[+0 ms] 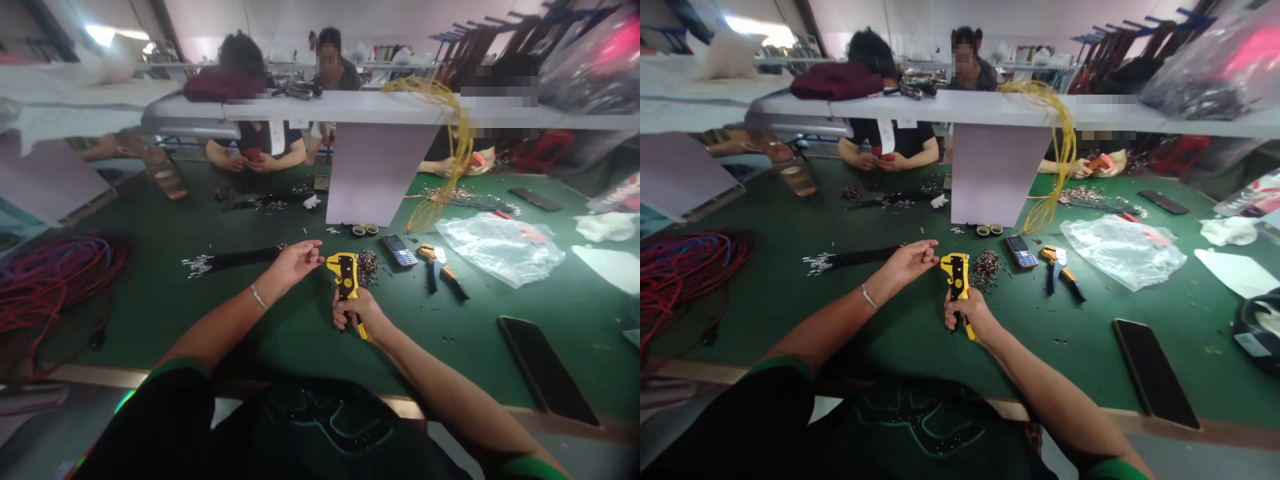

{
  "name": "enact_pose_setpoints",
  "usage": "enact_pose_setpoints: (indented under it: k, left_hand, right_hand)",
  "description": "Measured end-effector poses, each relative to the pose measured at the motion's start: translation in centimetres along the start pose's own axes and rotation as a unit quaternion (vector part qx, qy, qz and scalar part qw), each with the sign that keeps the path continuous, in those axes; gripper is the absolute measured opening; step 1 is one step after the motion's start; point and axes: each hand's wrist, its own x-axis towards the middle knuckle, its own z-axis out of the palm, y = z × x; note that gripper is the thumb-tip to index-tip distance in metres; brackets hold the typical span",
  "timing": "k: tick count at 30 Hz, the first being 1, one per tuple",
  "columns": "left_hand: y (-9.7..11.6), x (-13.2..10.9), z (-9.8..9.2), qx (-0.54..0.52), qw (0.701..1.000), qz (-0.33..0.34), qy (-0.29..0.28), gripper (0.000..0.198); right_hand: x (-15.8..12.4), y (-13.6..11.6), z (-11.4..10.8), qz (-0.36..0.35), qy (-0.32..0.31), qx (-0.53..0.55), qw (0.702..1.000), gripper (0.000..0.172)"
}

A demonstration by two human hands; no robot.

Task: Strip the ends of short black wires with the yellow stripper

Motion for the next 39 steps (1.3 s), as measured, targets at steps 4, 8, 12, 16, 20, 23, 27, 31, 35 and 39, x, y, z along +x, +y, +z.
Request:
enact_pose_setpoints:
  k: [4,8,12,16,20,23,27,31,35,39]
  left_hand:
    - [0.2,-0.2,0.4,0.013,0.999,0.040,-0.015,0.015]
    - [1.0,-0.5,0.4,0.049,0.998,0.017,-0.040,0.017]
    - [2.0,-1.6,0.3,0.118,0.993,-0.013,-0.027,0.029]
    - [2.0,-3.1,-0.2,0.215,0.976,0.007,0.000,0.040]
    - [1.4,-3.7,-0.5,0.282,0.956,0.080,0.011,0.040]
    - [1.2,-3.4,0.0,0.335,0.927,0.163,0.042,0.037]
    - [1.3,-2.7,2.1,0.430,0.864,0.247,0.082,0.038]
    - [1.3,-2.4,4.6,0.537,0.799,0.249,0.105,0.032]
    - [1.2,-2.8,5.6,0.582,0.765,0.242,0.132,0.023]
    - [1.2,-3.9,4.9,0.594,0.744,0.251,0.174,0.028]
  right_hand:
    - [0.2,-1.1,-0.3,-0.022,-0.007,0.019,1.000,0.018]
    - [0.4,-1.8,-0.6,-0.037,-0.002,0.032,0.999,0.017]
    - [0.4,-1.9,-0.4,-0.040,-0.006,0.041,0.998,0.017]
    - [0.2,-2.3,-0.3,-0.048,-0.005,0.039,0.998,0.017]
    - [0.4,-2.6,-0.6,-0.058,0.000,0.043,0.997,0.017]
    - [0.7,-2.4,-0.7,-0.065,0.009,0.047,0.997,0.017]
    - [1.0,-1.8,-0.5,-0.059,0.012,0.051,0.997,0.019]
    - [1.2,-1.3,-0.1,-0.056,0.014,0.054,0.997,0.020]
    - [1.2,-0.9,-0.1,-0.041,0.016,0.053,0.998,0.021]
    - [1.2,-0.5,-0.1,-0.033,0.017,0.048,0.998,0.022]
